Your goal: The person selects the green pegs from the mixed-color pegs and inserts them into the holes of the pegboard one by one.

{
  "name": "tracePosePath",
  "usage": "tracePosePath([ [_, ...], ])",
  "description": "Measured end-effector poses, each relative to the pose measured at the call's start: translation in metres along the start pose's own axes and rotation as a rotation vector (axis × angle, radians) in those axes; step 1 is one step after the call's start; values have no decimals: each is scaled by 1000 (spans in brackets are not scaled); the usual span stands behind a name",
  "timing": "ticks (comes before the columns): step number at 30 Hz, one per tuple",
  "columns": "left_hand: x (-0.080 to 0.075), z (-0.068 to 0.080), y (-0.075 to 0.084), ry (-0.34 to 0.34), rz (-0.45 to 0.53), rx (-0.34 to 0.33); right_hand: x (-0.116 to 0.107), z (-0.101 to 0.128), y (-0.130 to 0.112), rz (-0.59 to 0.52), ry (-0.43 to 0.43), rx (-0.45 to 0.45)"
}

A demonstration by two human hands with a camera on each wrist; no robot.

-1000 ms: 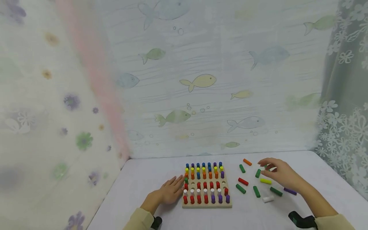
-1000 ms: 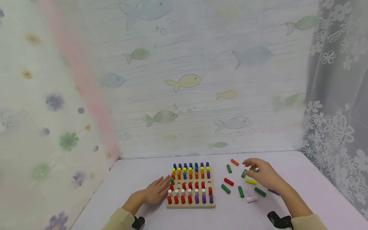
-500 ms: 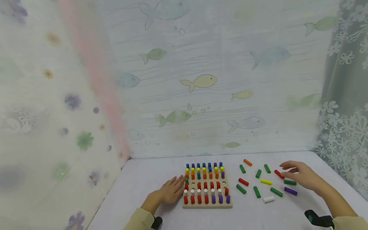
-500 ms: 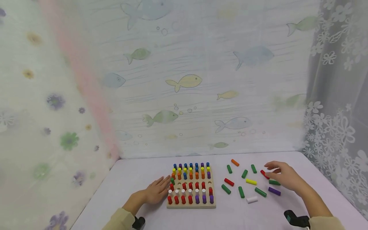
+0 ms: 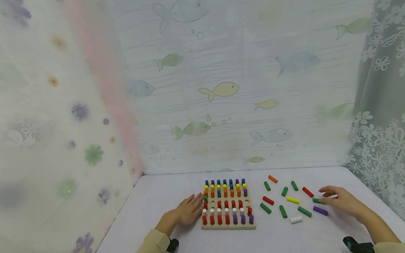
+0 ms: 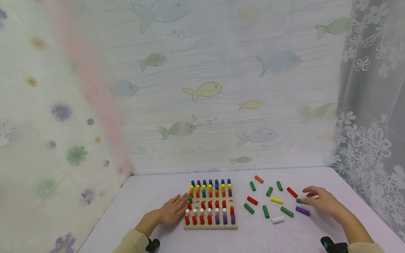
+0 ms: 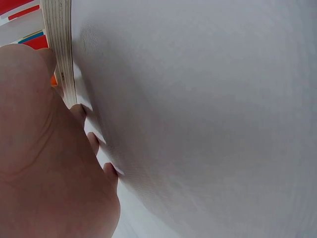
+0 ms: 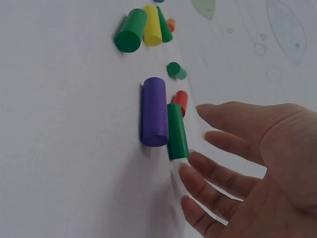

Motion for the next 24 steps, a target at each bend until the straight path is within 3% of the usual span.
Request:
tracePosePath([
  [24,1,0,-1,-2,4,-14,8,-5,22,20,35,52],
])
Point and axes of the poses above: each hand's wrist, its own z-axis away from the middle knuckle, its own x-axis out of the palm, y = z × x, the point moved 5 cm from there along -z, towards the middle knuckle
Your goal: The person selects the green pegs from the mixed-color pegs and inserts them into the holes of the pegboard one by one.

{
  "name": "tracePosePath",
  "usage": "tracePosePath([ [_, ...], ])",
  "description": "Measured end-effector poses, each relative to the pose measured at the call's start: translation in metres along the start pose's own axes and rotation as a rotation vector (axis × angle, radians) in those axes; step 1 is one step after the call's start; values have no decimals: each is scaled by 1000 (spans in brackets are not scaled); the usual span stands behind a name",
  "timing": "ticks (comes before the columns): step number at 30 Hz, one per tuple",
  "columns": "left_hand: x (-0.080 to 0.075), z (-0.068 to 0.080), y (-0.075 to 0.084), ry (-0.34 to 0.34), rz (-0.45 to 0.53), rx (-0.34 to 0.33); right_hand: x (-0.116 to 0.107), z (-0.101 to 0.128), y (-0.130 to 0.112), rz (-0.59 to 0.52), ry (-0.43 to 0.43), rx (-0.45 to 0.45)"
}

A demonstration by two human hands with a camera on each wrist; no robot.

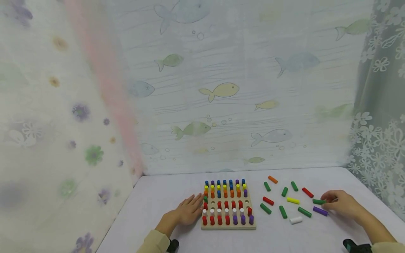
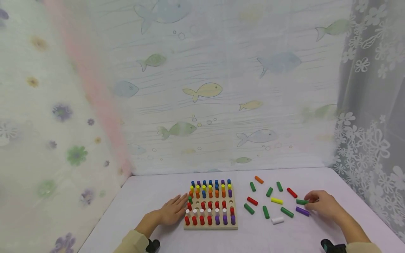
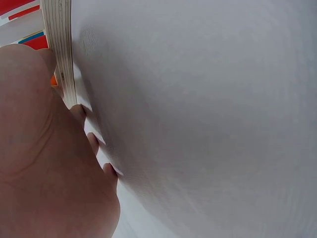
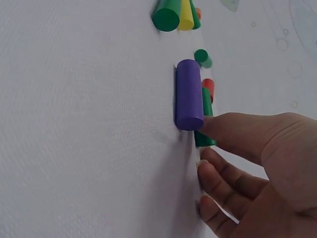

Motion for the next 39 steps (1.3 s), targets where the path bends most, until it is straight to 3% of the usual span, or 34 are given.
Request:
tracePosePath([
  [13,-1,1,1,-16,10,-3,2,2,-8,77,2,-50],
  [27,1,0,-1,-4,16,26,0,5,-9,81,-9,-51],
  [39,-2,1,1,-2,3,6,-11,12,-24,77,24,-122],
])
Point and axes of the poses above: each hand's wrist, its own z-axis away from the middle knuckle, its own x-axis out of the palm, y = z × x, the point moved 5 cm from there along -z, towards the middle knuckle
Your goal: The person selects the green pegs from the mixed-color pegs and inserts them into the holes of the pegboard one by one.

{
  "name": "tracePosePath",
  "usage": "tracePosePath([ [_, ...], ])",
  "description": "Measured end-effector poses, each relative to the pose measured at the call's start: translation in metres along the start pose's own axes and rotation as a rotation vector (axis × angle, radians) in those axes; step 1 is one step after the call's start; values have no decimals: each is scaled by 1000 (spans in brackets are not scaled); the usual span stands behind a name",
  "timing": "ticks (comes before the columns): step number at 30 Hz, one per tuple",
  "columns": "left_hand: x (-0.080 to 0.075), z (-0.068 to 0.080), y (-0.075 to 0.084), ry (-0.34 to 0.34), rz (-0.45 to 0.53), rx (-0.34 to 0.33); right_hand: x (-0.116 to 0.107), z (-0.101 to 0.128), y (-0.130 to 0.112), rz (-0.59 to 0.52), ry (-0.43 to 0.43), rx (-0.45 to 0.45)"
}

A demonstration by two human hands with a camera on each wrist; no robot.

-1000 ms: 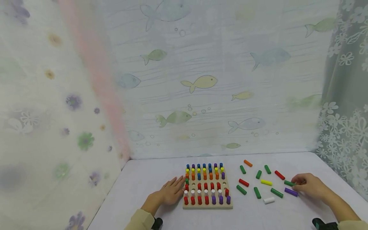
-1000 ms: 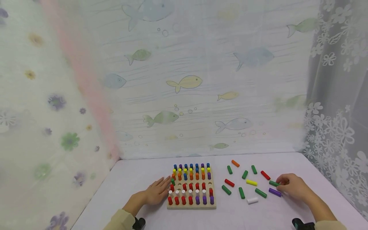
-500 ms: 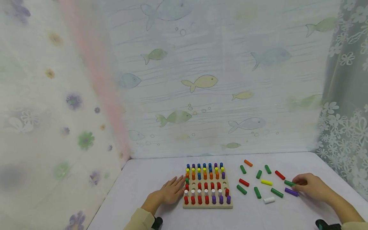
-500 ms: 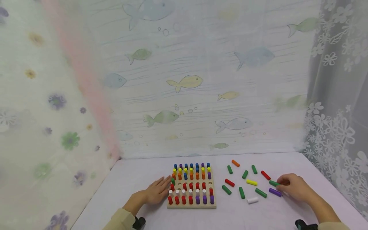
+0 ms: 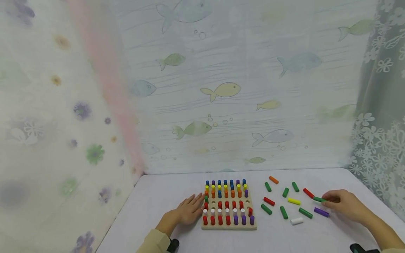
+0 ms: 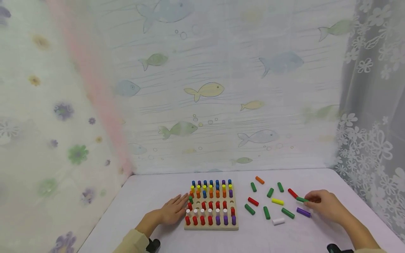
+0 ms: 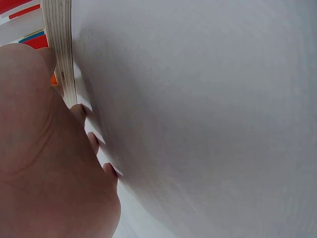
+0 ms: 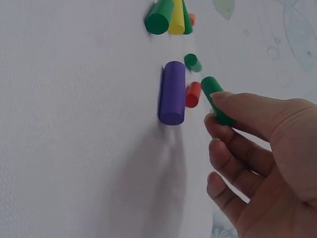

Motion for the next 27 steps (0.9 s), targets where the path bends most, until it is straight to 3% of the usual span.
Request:
tracePosePath([
  [27,1,-1,0,-8,3,-3,-4,6,-45,-1,72,-93],
])
Point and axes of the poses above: each hand's wrist, its own z-axis away from the middle knuckle, its own x-axis out of the palm, y = z × x, the point moved 5 cm from there along -z, towards the middle knuckle
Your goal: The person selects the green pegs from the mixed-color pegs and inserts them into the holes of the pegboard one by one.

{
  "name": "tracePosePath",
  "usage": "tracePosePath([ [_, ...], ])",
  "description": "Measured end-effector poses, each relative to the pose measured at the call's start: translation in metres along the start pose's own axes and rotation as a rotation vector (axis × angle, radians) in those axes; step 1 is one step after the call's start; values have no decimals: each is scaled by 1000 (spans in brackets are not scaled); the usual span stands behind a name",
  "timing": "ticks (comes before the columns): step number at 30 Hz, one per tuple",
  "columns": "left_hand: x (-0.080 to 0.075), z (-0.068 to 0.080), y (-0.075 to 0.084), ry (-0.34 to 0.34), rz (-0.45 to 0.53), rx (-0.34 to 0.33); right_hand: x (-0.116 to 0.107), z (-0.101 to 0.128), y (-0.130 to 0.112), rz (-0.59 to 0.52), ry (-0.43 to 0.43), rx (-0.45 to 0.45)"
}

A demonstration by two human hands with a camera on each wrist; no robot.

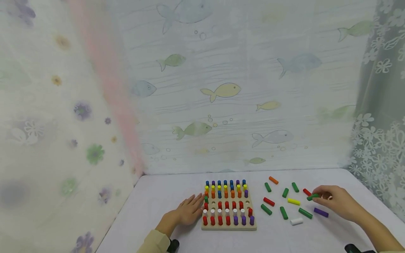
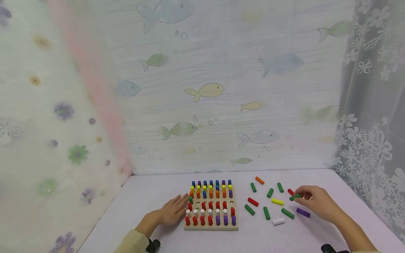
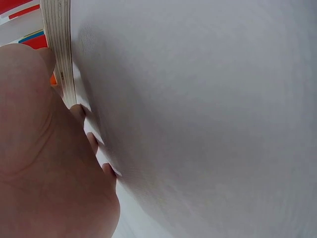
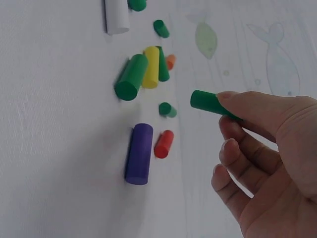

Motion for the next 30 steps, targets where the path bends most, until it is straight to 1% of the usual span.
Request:
tracePosePath([
  [7,-1,1,1,4,7,11,0,0,-13,1,23,7],
  [16,0,1,0,6,7,0,1,0,-26,-7,60,-36],
  [27,2,0,-2,6,1,-3,4,-1,-44,-21,65,-77],
  [30,2,-1,-2,7,-1,-3,6,-2,-48,-31,58,-72],
])
Point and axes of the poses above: each hand's wrist, its own z-axis away from the middle knuckle, its own x-axis out of the palm, y = z × x, the point moved 5 cm from there along -z, towards the middle knuckle
